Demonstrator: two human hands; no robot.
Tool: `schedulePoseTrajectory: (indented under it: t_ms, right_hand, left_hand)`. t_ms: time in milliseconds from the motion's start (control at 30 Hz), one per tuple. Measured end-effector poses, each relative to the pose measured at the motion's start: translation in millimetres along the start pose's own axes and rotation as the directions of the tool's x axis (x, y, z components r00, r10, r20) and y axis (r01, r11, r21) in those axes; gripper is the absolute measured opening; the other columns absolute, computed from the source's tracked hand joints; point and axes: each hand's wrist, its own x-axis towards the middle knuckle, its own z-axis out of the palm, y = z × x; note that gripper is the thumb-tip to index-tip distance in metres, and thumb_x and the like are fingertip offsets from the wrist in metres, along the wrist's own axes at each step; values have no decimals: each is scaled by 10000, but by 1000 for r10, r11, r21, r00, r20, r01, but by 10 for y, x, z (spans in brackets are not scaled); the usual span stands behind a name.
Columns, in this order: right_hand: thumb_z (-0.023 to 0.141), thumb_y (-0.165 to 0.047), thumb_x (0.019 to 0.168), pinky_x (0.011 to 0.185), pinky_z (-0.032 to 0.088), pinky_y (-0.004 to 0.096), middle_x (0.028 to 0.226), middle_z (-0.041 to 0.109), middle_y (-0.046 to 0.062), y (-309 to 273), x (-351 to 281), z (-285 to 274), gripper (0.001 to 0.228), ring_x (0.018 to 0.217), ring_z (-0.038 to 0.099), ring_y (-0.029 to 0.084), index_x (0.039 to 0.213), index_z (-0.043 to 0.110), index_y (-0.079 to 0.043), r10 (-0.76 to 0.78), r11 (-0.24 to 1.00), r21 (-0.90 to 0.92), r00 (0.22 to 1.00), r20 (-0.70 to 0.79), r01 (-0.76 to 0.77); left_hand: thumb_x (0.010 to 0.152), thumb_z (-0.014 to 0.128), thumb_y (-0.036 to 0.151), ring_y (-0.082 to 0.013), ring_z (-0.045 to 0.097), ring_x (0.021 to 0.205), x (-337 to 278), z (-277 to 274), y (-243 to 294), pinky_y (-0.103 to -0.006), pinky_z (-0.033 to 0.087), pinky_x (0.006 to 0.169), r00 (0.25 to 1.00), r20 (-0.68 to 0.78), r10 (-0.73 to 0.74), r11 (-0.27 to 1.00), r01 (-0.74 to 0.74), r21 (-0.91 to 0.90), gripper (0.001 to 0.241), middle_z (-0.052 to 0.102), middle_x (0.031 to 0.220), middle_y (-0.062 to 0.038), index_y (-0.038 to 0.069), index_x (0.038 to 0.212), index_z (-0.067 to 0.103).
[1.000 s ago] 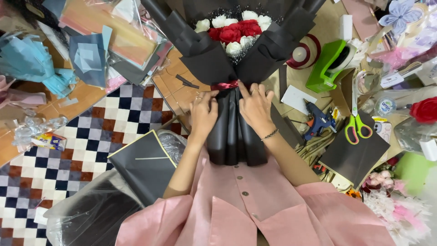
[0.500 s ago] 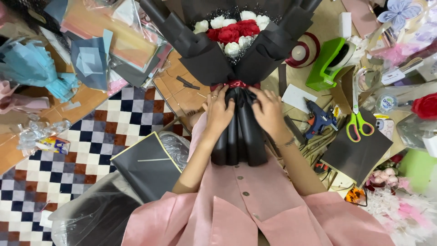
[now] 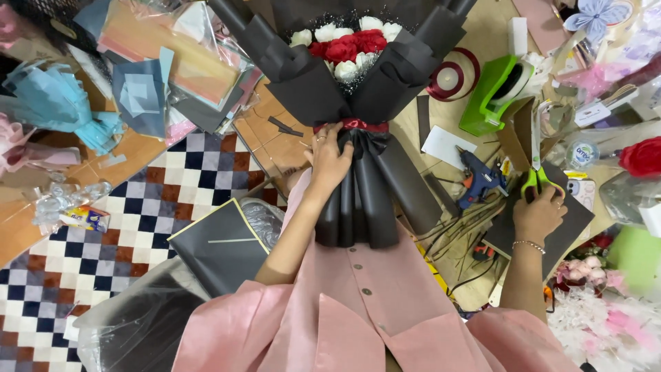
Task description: The person secures a red ribbon around a bouquet wrapped in black paper using a hot glue gun. They then use scissors to trim the ribbon and adjust the wrapping with their hands.
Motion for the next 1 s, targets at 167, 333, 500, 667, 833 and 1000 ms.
schedulePoseTrajectory:
  t_ms: [167,333,500,667,833,1000]
  right_hand:
    - [719,-131,889,797,472,654,1291,485,331,103,128,19,576,1055,490,547,1429,547,-31,-27,998,53,999,-23,29]
    - [649,-279,997,870,425,625,1305,466,331,112,335,-21,576,1160,421,503,1528,508,-105,13,999,-48,990,139,-7]
    - [731,-326,880,789,425,553,1177,675,246,306,420,139,487,1021,609,472,1317,689,-115,-127,982,-131,990,62,134]
    - [770,-247,868,683,494,497,928,706,177,565,194,-64,454,834,658,388,1281,772,-60,-254,966,39,965,-72,257]
    - [674,-30,976,684,531,389,1018,685,186,17,-412,-1117,417,780,628,237,1390,645,-6,-11,798,568,937,350,-202]
    - [581,-72,1011,933,545,368,1048,592,91,-428,-998,-1355,340,962,616,205,1336,484,-84,-127,67,755,745,655,-652]
  left_hand:
    - [899,525,326,-305,402,1379,-24,48,15,-561,250,1063,999,-45,-3,1000,3,4,563,516,1482,-68,154,1434,557]
    - [907,535,358,-287,359,1428,7,47,63,-687,93,1134,1000,-20,-23,1000,23,0,567,504,1515,-65,172,1442,564]
    - [897,514,365,-300,385,1379,90,85,80,-612,150,1130,997,5,-79,997,79,-24,563,535,1465,-37,195,1427,589]
    - [877,514,378,-282,370,1408,67,169,56,-506,155,1118,998,-18,-63,998,62,-26,579,514,1514,-64,235,1432,591]
    - [861,530,363,-263,395,1390,25,189,111,-487,179,1103,997,-47,-65,998,64,-23,559,543,1487,-50,248,1400,623]
    - [868,545,361,-265,363,1386,3,145,213,-529,126,1119,998,-10,-61,998,61,-6,562,510,1492,-80,270,1421,587]
